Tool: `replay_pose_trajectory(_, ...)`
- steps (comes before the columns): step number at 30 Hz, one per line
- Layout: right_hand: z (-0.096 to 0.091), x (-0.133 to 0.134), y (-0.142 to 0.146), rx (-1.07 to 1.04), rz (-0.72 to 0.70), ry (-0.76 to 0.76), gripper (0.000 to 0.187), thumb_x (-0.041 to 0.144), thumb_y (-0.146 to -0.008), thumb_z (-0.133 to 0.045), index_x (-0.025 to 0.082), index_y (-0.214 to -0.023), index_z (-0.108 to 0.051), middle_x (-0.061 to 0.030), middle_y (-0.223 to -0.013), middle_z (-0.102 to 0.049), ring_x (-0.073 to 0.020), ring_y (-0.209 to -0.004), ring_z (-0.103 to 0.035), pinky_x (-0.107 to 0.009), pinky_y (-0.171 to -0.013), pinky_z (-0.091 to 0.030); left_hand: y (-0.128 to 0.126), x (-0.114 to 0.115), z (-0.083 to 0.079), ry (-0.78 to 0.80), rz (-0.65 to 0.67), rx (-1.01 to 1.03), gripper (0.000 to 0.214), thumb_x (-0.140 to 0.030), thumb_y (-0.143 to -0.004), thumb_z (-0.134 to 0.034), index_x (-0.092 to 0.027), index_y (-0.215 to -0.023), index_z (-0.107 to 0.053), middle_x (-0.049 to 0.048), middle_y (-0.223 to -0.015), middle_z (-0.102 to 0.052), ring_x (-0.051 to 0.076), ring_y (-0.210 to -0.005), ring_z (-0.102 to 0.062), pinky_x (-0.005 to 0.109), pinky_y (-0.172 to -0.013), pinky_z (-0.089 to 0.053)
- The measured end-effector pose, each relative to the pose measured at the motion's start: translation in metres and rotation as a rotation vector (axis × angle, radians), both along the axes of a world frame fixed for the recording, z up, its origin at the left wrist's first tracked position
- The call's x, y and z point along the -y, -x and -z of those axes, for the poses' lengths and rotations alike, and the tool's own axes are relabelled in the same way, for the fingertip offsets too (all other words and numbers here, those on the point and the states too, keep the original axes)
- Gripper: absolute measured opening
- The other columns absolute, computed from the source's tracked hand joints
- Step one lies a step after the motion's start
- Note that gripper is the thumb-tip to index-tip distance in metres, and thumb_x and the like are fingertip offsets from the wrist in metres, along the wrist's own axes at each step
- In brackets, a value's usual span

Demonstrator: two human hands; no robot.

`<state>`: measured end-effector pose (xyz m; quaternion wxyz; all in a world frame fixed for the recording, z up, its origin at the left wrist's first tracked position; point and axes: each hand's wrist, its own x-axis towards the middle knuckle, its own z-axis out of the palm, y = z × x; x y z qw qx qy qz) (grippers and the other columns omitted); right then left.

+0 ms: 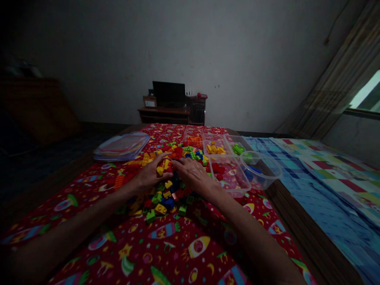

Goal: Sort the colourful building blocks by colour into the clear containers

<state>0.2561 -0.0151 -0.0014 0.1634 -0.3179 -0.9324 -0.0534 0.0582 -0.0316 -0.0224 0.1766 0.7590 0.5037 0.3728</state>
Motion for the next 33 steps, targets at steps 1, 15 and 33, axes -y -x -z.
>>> replay_pose_trajectory(1, 0.0, 0.001, 0.001, 0.022, -0.004, 0.018, 0.035, 0.015, -0.09, -0.042, 0.02, -0.123, -0.053, -0.0112, -0.112, -0.061, -0.0187, -0.097, -0.056, -0.027, -0.077, -0.039, 0.0, 0.0, 0.0, -0.001, 0.008, 0.005, 0.067, -0.044, -0.071, -0.066, -0.02, -0.13, -0.045, 0.01, -0.128, -0.057, 0.027, -0.106, -0.061, 0.041, -0.095, -0.045)
replay_pose_trajectory(15, -0.001, 0.0, -0.007, -0.128, 0.039, 0.169, 0.02, 0.01, -0.083, -0.045, 0.015, -0.089, -0.064, -0.0044, -0.08, -0.064, -0.0116, -0.067, -0.051, -0.021, -0.061, -0.03, 0.013, -0.015, 0.015, 0.081, -0.029, 0.186, 0.058, -0.024, -0.066, -0.059, -0.018, -0.123, -0.052, 0.0128, -0.117, -0.062, 0.025, -0.095, -0.065, 0.04, -0.08, -0.054)
replay_pose_trajectory(33, -0.041, -0.033, -0.1, 0.113, 0.806, 0.081, 0.029, 0.012, -0.077, -0.048, 0.016, -0.092, -0.072, -0.013, -0.09, -0.07, -0.0189, -0.076, -0.063, -0.025, -0.059, -0.037, 0.02, -0.009, -0.006, -0.078, -0.022, 0.021, 0.03, -0.036, -0.075, -0.059, -0.019, -0.098, -0.066, 0.0082, -0.111, -0.064, 0.021, -0.087, -0.065, 0.031, -0.068, -0.055)
